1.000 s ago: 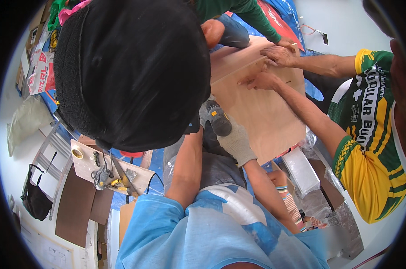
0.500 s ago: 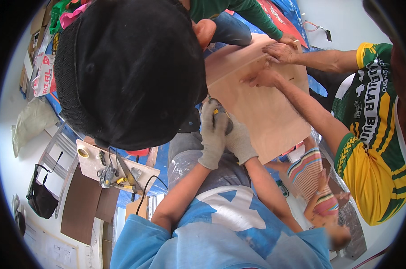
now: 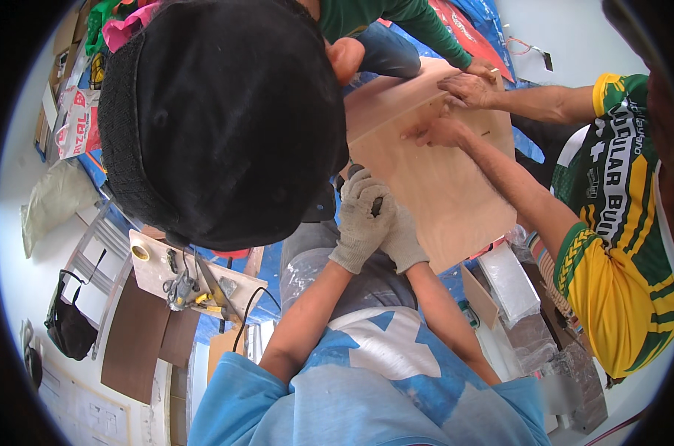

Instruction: The person uses a power drill to drive screws into a wooden board to assemble a box-like structure, while another person holds the board steady. The person drills multiple screws along the edges and joins of the wooden pieces.

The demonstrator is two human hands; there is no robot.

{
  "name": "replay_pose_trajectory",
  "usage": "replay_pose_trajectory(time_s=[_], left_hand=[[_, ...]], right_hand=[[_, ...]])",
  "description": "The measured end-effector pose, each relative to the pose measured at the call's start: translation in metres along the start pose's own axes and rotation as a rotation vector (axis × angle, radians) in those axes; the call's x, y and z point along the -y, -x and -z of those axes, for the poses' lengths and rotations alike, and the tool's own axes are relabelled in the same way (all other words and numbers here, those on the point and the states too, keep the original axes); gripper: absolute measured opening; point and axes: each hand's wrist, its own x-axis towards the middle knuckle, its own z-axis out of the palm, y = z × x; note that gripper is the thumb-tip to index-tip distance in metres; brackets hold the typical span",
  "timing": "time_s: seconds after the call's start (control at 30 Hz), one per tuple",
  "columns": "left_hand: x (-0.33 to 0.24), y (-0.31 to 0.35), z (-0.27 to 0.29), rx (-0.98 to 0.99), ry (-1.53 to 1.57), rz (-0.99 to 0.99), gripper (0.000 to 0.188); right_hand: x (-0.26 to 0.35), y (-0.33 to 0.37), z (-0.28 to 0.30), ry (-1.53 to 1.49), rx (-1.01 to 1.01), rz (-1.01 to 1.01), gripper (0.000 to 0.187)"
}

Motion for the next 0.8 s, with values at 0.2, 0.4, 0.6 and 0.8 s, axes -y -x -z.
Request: replay_pose_trajectory(time_s=[0.2,0.4,0.6,0.8], left_hand=[[0.001,-0.002,-0.002,-0.011,0.007,0.006,0.018],[0.003,-0.005,-0.003,-0.015,0.017,0.011,0.016],[0.0,-0.006,-0.003,-0.036,0.023,0.012,0.014],[-0.021,-0.025,-0.001,0.048,-0.214,0.028,0.008]], right_hand=[[-0.002,-0.001,0.004,-0.08,0.0,-0.005,0.027],[-0.001,-0.008,0.006,-0.052,0.02,-0.025,0.031],[-0.008,-0.006,-0.001,-0.045,0.039,-0.001,0.033],[-0.012,-0.006,-0.003,0.075,0.003,0.058,0.028]])
